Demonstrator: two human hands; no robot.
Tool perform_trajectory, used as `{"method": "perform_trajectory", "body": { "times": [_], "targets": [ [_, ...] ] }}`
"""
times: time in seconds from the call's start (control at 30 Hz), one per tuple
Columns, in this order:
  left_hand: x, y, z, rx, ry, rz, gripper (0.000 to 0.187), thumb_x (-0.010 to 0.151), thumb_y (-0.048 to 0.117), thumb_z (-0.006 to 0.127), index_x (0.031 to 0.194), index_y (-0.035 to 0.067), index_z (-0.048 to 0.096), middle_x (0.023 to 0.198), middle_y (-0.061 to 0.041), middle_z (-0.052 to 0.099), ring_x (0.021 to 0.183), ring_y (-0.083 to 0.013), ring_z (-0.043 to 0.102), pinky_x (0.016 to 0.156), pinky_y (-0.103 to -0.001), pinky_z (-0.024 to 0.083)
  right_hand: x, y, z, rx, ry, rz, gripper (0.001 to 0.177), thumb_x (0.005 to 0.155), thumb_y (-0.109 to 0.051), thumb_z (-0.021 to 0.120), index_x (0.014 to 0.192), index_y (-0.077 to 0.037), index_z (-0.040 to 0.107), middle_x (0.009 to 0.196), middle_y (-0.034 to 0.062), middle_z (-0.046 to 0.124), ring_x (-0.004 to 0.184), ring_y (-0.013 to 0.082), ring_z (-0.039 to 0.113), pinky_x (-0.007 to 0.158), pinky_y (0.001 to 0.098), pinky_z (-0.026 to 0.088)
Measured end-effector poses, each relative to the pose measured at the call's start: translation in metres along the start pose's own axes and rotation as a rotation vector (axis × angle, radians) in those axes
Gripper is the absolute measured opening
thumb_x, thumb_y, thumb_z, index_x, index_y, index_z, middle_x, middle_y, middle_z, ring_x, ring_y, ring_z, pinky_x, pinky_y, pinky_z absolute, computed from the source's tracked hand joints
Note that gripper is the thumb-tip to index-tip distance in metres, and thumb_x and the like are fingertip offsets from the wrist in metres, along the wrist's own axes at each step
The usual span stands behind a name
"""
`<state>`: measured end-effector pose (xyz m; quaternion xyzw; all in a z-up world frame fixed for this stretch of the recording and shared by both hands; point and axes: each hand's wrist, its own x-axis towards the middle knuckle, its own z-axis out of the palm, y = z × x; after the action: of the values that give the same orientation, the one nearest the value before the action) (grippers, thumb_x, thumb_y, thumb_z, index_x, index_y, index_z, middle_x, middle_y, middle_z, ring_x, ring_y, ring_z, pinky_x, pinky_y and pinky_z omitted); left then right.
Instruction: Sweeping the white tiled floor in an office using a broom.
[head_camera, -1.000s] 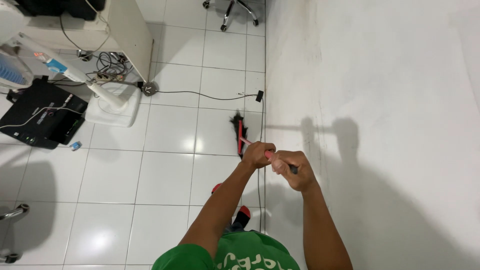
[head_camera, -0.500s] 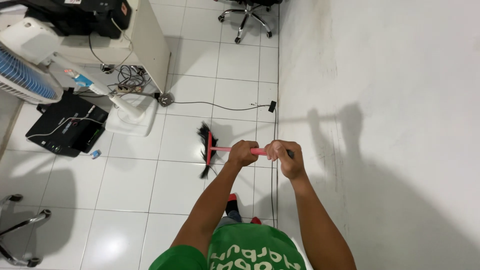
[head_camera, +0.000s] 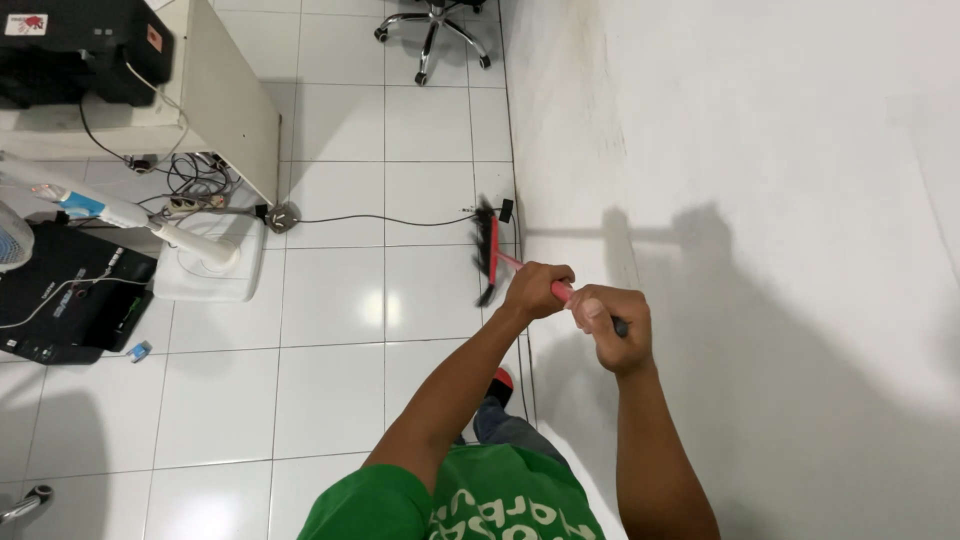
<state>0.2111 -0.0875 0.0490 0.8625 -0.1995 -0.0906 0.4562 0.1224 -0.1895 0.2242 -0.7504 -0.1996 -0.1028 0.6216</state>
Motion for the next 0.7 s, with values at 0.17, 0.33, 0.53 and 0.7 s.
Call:
{"method": "perform_trajectory", "body": {
  "times": [0.17, 0.33, 0.53, 0.7],
  "targets": [
    [0.03, -0.016, 0.012, -0.092, 0.01, 0.077, 0.026, 0.077, 0.027, 0.072, 0.098, 0.013, 0.076, 0.085, -0.009, 0.076, 0.081, -0.0306, 0.072, 0.072, -0.041, 0.056, 0.01, 0.027, -0.009, -0.14, -0.078, 0.059, 0.044, 0.107, -0.025, 0.053, 0.07, 0.0, 0.053, 0.066, 0.0047, 0.053, 0.062, 0.015, 0.049, 0.077, 0.0306, 0.053],
    [0.054, -0.045, 0.023, -0.064, -0.057, -0.039, 0.03, 0.077, 0.029, 0.073, 0.101, 0.012, 0.074, 0.087, -0.009, 0.075, 0.084, -0.0308, 0.072, 0.069, -0.043, 0.055, 0.024, 0.068, -0.021, -0.085, -0.139, 0.269, 0.043, 0.105, -0.027, 0.055, 0.072, 0.0, 0.056, 0.069, 0.0045, 0.057, 0.066, 0.0147, 0.05, 0.065, 0.029, 0.044],
    [0.054, -0.039, -0.007, 0.022, -0.107, -0.2, 0.021, 0.077, 0.027, 0.072, 0.092, 0.013, 0.074, 0.083, -0.01, 0.073, 0.08, -0.031, 0.07, 0.069, -0.043, 0.055, 0.045, 0.08, -0.024, 0.055, -0.135, 0.182, 0.048, 0.107, -0.031, 0.053, 0.07, -0.001, 0.053, 0.069, 0.0057, 0.057, 0.066, 0.0148, 0.051, 0.066, 0.0298, 0.045],
    [0.033, -0.056, -0.028, 0.084, -0.001, -0.221, 0.01, 0.076, 0.018, 0.067, 0.083, 0.014, 0.073, 0.076, -0.009, 0.072, 0.077, -0.0319, 0.068, 0.069, -0.045, 0.054, 0.06, 0.09, -0.011, 0.307, -0.128, 0.088, 0.055, 0.112, -0.032, 0.05, 0.065, -0.005, 0.046, 0.062, 0.0062, 0.048, 0.062, 0.0187, 0.05, 0.074, 0.0387, 0.053]
  ]
}}
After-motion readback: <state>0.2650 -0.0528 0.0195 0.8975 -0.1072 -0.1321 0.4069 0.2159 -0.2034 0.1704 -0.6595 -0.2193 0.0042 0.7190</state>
